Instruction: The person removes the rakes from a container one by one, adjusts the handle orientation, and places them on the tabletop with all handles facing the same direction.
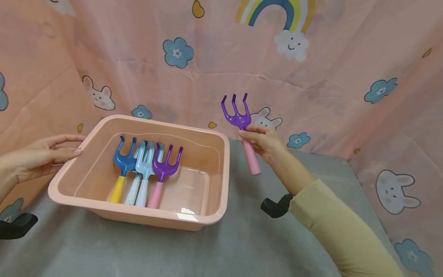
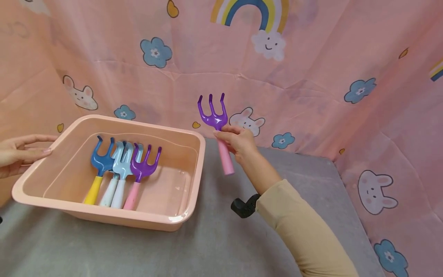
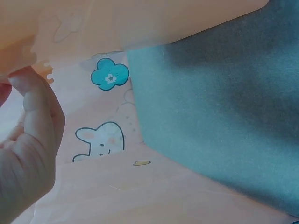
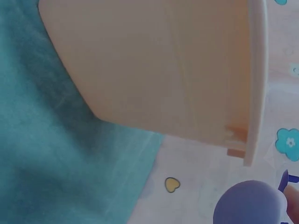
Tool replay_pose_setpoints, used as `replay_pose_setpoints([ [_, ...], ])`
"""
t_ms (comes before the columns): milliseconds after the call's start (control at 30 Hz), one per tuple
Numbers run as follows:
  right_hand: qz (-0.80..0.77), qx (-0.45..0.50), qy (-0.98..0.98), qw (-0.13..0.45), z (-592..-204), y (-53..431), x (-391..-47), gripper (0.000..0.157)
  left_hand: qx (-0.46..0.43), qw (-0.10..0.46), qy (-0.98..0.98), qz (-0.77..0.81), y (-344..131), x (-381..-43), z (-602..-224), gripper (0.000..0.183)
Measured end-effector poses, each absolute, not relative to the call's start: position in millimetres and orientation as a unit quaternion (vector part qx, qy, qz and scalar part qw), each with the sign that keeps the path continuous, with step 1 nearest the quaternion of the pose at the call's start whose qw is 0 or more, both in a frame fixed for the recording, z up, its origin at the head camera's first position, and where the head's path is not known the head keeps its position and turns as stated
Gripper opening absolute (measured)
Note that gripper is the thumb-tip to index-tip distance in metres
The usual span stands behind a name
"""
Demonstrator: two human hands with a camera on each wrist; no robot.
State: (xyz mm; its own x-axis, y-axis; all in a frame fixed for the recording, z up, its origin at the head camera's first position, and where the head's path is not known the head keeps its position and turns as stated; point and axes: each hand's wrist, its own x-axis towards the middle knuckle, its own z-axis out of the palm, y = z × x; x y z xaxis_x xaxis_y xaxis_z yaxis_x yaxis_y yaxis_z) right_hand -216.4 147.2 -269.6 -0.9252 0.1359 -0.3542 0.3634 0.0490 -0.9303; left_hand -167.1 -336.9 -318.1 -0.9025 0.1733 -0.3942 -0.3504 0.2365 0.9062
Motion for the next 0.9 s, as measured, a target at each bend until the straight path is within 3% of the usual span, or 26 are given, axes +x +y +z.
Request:
replay_pose_setpoints([
  [900,-0.686,0.235,0.682,0.094,-314,158,-211,0.045,-0.06,0.212,0.776,0.592,-335,-167,-317,0.03],
])
